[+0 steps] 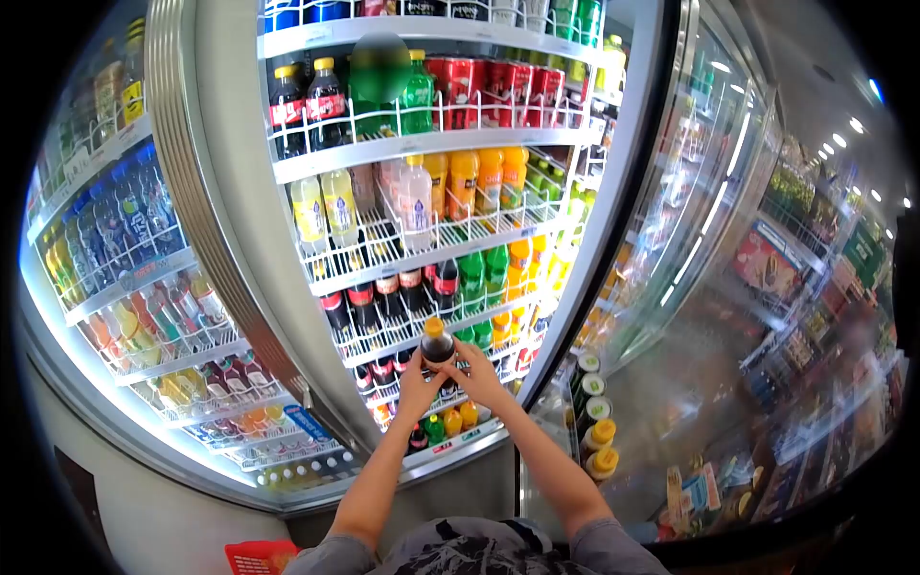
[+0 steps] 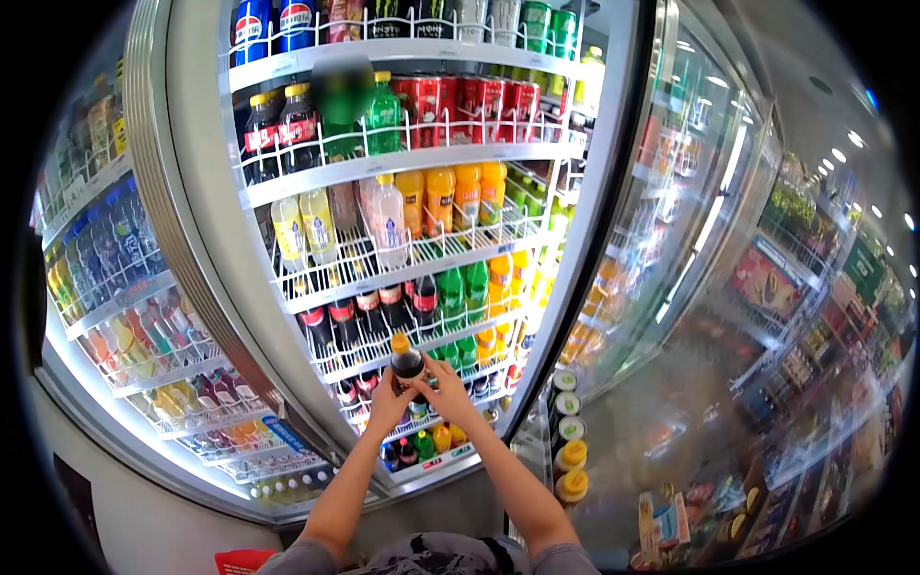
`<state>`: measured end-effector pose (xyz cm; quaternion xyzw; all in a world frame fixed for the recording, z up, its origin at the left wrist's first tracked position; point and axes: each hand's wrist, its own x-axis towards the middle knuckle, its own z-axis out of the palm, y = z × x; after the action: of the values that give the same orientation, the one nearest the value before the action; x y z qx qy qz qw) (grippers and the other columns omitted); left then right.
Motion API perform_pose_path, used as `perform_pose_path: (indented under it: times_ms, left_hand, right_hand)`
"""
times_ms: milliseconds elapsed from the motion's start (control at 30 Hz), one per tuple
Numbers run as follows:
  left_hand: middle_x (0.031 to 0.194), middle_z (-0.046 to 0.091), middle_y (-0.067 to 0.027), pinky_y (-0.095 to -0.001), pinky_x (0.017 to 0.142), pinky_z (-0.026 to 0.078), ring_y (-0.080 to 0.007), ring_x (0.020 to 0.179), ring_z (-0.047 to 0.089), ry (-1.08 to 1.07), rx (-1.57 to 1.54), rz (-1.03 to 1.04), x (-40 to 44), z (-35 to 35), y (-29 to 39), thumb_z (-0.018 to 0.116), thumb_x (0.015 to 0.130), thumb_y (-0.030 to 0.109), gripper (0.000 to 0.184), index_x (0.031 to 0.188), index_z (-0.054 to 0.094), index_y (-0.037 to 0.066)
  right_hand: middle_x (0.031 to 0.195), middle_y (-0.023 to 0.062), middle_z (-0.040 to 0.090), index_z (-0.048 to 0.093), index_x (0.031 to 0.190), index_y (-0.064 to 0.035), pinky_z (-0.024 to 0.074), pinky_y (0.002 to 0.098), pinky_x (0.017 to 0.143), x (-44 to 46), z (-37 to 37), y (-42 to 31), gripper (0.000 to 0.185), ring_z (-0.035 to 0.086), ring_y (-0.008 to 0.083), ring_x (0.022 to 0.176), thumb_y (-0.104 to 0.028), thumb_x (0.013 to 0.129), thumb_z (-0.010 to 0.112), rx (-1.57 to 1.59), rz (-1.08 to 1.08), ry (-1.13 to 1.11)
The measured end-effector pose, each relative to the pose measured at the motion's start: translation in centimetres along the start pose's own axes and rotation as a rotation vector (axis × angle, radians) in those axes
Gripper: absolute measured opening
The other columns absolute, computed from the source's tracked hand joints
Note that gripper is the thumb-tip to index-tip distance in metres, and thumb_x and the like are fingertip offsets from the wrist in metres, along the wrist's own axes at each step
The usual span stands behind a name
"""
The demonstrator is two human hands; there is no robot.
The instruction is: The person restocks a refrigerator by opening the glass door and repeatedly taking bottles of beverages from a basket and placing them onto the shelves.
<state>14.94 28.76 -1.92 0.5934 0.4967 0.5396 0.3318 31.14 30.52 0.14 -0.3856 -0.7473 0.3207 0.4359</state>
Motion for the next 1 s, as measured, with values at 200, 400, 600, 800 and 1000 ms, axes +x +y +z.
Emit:
perform_pose_path:
  times_ms: [200,400,600,800,1000]
  left_hand:
    - [0.117,0.056,-0.0179,-0.0399,0.089,0.048,-0.0347,0.105,0.059,0.24,0.238,0.104,4.9,-0.9,0.3,0.071,0.077,0.008,0.064,0.136,0.048,0.004]
    - [0.112,0.058,-0.0175,-0.0416,0.087,0.048,-0.0365,0.102,0.06,0.439,0.31,0.188,8.6,-2.7,-1.4,0.071,0.073,0.003,0.066,0.135,0.05,0.006]
    - [0.117,0.06,-0.0151,-0.0432,0.087,0.049,-0.0369,0.104,0.06,0.468,0.344,0.104,11.4,-3.5,-3.2,0.072,0.073,0.012,0.068,0.137,0.049,0.011]
    - [0.119,0.059,-0.0158,-0.0407,0.09,0.048,-0.0352,0.109,0.058,0.426,0.263,0.131,11.8,-3.6,-3.1,0.07,0.073,-0.001,0.07,0.138,0.048,0.009]
    - [0.115,0.061,-0.0176,-0.0425,0.088,0.048,-0.0366,0.102,0.059,0.471,0.333,0.117,12.1,-3.8,-6.2,0.071,0.072,0.0,0.067,0.135,0.049,0.005]
  right_hand:
    - [0.125,0.02,0.056,0.041,0.14,0.0016,0.0566,0.0348,0.086,6.4,1.2,0.3,0.063,0.062,0.0292,0.109,-0.011,0.086,0.069,0.103,-0.043,0.042]
    - [0.121,0.017,0.062,0.042,0.137,0.0018,0.0508,0.0344,0.093,11.6,4.3,1.3,0.06,0.063,0.0259,0.112,-0.013,0.086,0.07,0.186,-0.069,0.016]
    - [0.131,0.0157,0.055,0.037,0.141,0.0042,0.0473,0.0337,0.1,15.0,5.8,3.2,0.064,0.058,0.024,0.118,-0.011,0.088,0.069,0.266,-0.112,-0.005]
    - [0.132,0.0155,0.052,0.031,0.143,0.0037,0.047,0.0332,0.1,15.3,5.5,3.3,0.067,0.055,0.023,0.121,-0.005,0.087,0.068,0.356,-0.033,-0.051]
    - [0.129,0.0174,0.054,0.033,0.143,0.0023,0.0473,0.0344,0.1,15.8,8.1,7.0,0.065,0.056,0.0255,0.121,-0.006,0.088,0.066,0.273,-0.056,-0.069]
